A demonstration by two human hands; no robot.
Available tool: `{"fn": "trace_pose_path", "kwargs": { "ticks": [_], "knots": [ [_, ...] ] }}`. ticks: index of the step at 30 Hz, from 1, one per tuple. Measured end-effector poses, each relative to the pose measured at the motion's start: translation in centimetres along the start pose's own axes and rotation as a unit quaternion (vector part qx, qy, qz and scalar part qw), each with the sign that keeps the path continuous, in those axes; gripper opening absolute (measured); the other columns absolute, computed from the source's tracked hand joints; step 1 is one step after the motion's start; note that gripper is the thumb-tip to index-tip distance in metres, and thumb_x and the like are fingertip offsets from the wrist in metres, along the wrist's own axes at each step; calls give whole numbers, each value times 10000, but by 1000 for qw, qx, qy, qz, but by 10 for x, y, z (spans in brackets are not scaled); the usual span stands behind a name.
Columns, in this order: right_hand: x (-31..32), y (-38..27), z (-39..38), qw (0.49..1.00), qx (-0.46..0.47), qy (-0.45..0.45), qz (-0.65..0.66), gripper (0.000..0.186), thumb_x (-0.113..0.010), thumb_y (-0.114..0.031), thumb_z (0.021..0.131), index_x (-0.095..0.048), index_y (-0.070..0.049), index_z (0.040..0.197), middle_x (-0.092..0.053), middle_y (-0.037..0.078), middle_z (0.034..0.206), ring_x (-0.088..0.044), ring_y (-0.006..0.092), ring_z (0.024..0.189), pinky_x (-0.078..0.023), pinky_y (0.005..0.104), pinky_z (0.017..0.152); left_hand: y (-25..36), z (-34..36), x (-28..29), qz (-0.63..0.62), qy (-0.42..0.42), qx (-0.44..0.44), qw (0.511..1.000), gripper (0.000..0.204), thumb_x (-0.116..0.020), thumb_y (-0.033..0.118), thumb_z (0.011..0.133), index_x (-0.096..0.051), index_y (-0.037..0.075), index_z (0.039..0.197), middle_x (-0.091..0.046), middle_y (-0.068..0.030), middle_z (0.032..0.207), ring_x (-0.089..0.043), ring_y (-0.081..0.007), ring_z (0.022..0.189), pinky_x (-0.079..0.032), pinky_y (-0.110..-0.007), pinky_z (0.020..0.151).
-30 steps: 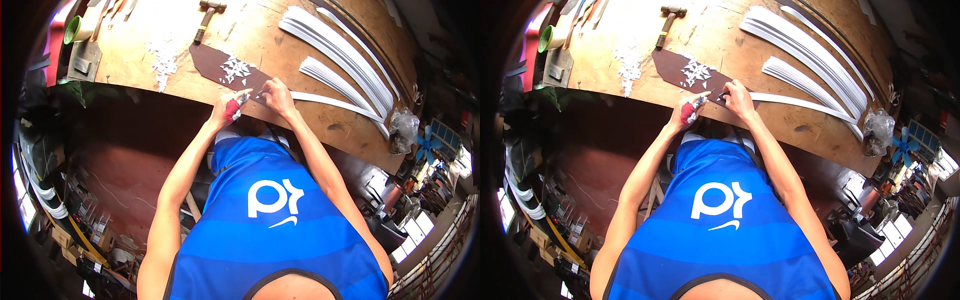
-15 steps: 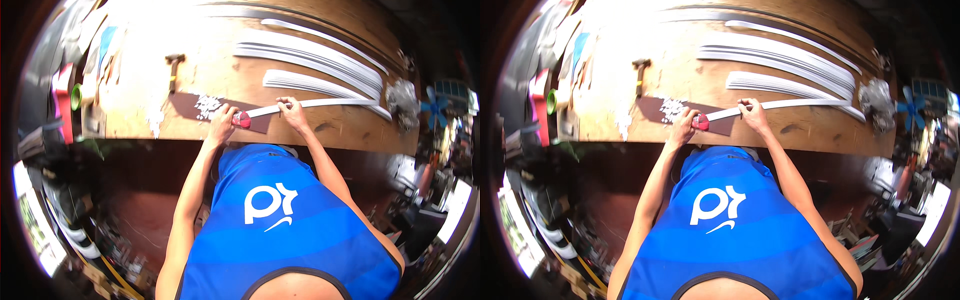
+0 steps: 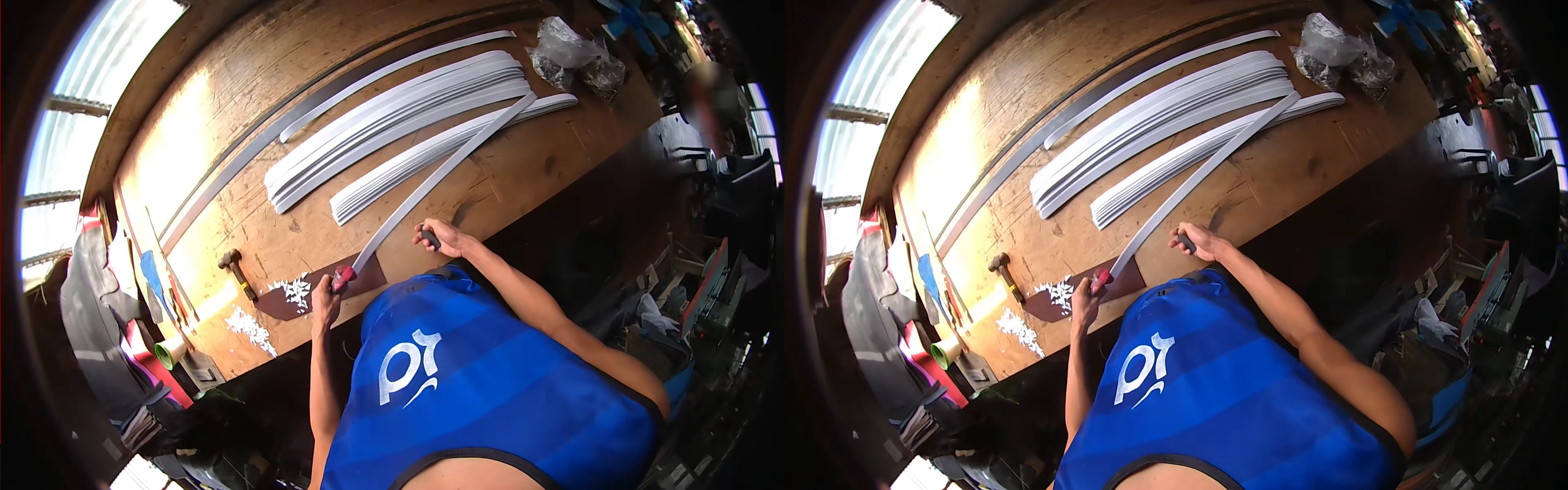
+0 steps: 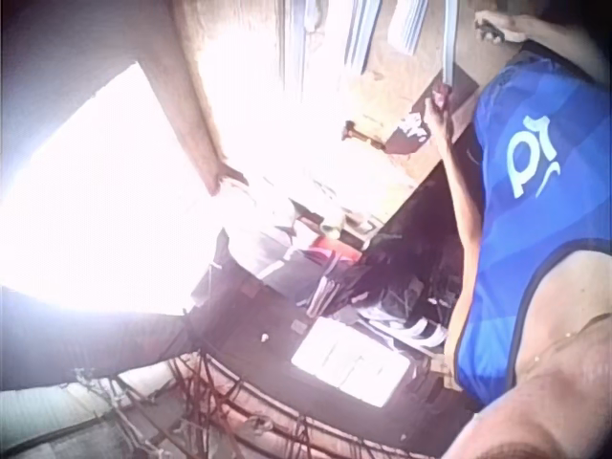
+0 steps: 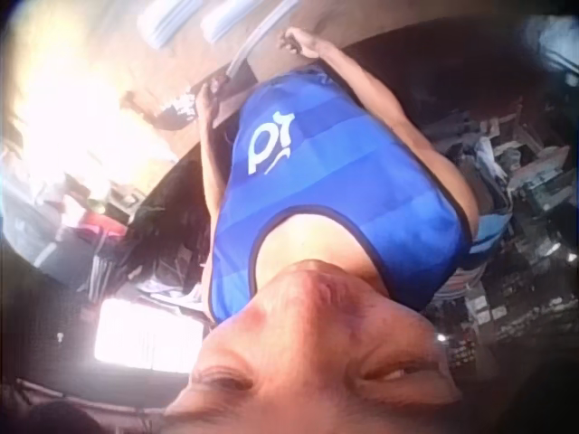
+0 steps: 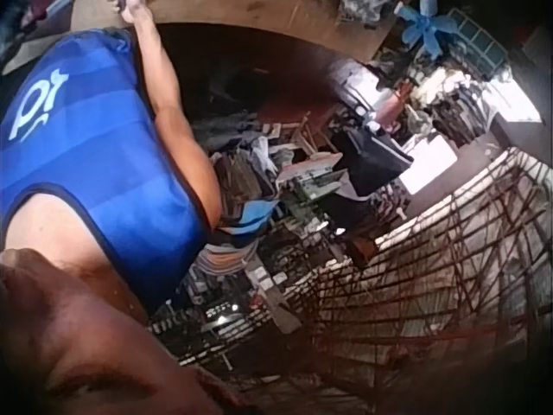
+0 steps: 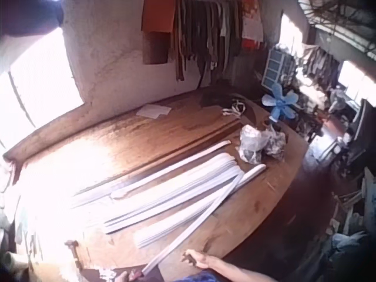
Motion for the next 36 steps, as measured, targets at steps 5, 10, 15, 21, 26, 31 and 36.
{"fn": "trace_pose_path", "kwargs": {
  "ticks": [5,10,15,21,26,31,36],
  "knots": [
    [-36,-16,-17,998,-36,-42,-8,287,-619,-288,935,-539,-106,1142,-551,52,878,-440,50,591,-358,210,486,83,-28,63,-107,-48,-11,993,146,-703,100,870,-650,15,976,-643,8,857,-573,-90,816,-476,-271,758],
    [16,-77,-4,968,142,11,206,425,-682,-272,939,-577,-168,1337,-406,-94,703,-382,26,556,-303,200,494,91,-32,110,-80,-35,-5,996,193,-681,36,862,-681,16,1054,-661,0,886,-592,-94,867,-478,-269,818],
    [122,-198,-31,918,323,139,186,171,-700,-261,922,-554,-194,862,-397,-102,670,-371,14,544,-288,203,486,56,-5,137,-65,-6,3,998,188,-700,55,837,-681,31,1022,-683,-9,881,-601,-98,845,-474,-268,796],
    [165,-321,-91,841,449,297,54,306,-794,-187,823,-508,-159,717,-427,-92,642,-337,7,510,-259,207,425,58,52,152,-53,28,-27,998,147,-688,91,871,-679,22,1001,-685,-19,858,-602,-94,833,-474,-271,783],
    [174,-353,-95,801,488,345,32,269,-808,-187,811,-553,-133,746,-470,-80,655,-319,17,499,-250,213,430,70,114,161,-12,70,-59,996,170,-676,125,898,-665,8,1021,-667,-6,850,-588,-100,830,-464,-270,791],
    [219,-330,-40,805,346,471,-102,301,-800,-265,803,-625,-58,933,-655,6,711,-513,81,551,-394,259,472,54,160,165,-55,83,-58,993,178,-674,162,891,-656,26,1005,-619,-10,793,-543,-106,781,-439,-274,747],
    [195,-326,-48,746,373,527,-163,391,-748,-192,826,-633,50,1112,-717,84,806,-667,169,793,-506,305,747,28,179,167,-34,80,-4,996,243,-687,250,871,-664,43,997,-608,-14,787,-525,-107,753,-424,-279,699]
  ]
}}
Point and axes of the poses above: each hand's wrist, its own z-axis towards the middle knuckle, its own x-axis out of the back of the hand, y = z × x, the point moved 7 cm from there along z, towards the middle knuckle
